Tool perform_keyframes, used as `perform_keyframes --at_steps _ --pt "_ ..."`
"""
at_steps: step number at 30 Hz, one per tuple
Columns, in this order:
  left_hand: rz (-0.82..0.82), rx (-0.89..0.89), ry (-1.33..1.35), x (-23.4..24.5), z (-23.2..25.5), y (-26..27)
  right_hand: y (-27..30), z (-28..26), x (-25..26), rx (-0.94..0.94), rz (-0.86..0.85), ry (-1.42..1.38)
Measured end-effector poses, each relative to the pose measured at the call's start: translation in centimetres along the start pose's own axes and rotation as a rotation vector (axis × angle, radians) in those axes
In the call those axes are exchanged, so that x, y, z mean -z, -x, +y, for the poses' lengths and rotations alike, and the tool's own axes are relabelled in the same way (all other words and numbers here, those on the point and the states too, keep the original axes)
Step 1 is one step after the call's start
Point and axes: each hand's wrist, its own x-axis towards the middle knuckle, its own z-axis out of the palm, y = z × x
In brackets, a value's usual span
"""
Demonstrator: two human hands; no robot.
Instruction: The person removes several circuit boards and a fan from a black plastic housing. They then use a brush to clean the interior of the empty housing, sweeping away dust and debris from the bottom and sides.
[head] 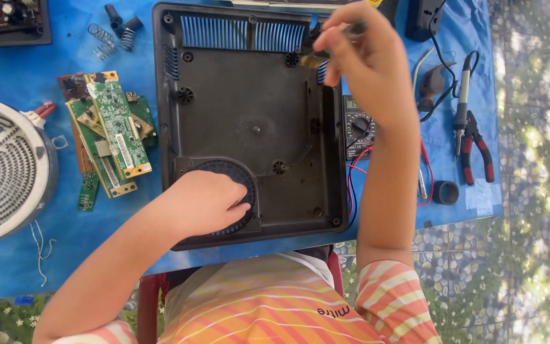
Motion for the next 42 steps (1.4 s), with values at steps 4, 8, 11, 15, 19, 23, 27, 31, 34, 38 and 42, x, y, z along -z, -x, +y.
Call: perform_keyframes --at_steps 4,8,11,15,19,23,27,31,34,38,42 --pt "0.083 -0.049 -0.096 2.2 0.9 -2.2 0.9 1.0 1.3 -0.017 0.016 0.040" --pt "0.182 -0.020 -0.047 2.7 0.5 -2.6 0.5 2.4 0.9 0.030 0.025 0.139" --pt "0.422 -0.188 0.060 1.2 -0.8 -2.3 0.8 2.5 0.4 -0.047 -0.106 0.230" --pt "0.715 -0.099 -0.117 -0.1 -2.6 -3.4 1.0 1.6 0.1 -0.049 -0.152 0.247" --pt "0.441 0.087 -0.066 0.0 -2.5 -3.6 1.0 1.4 -0.4 -0.066 -0.265 0.273" --pt "0.384 0.118 -0.053 0.8 -2.2 -3.3 1.3 0.6 0.2 -0.067 -0.401 0.305" --pt "0.327 0.146 -0.011 1.3 -2.2 -3.1 1.4 0.2 0.1 -0.153 -0.411 0.271" --pt "0.338 0.128 -0.024 1.0 -2.5 -3.3 1.7 0.1 0.5 -0.084 -0.387 0.324" --pt "0.333 0.137 -0.021 0.8 -2.6 -3.4 2.5 0.2 0.2 -0.050 -0.180 0.268" --pt "0.306 0.139 -0.032 0.9 -2.6 -3.4 2.8 0.6 -1.0 -0.214 -0.109 0.292" --pt "0.355 0.108 -0.037 0.7 -2.8 -3.5 4.0 1.5 -1.3 -0.173 -0.016 0.267"
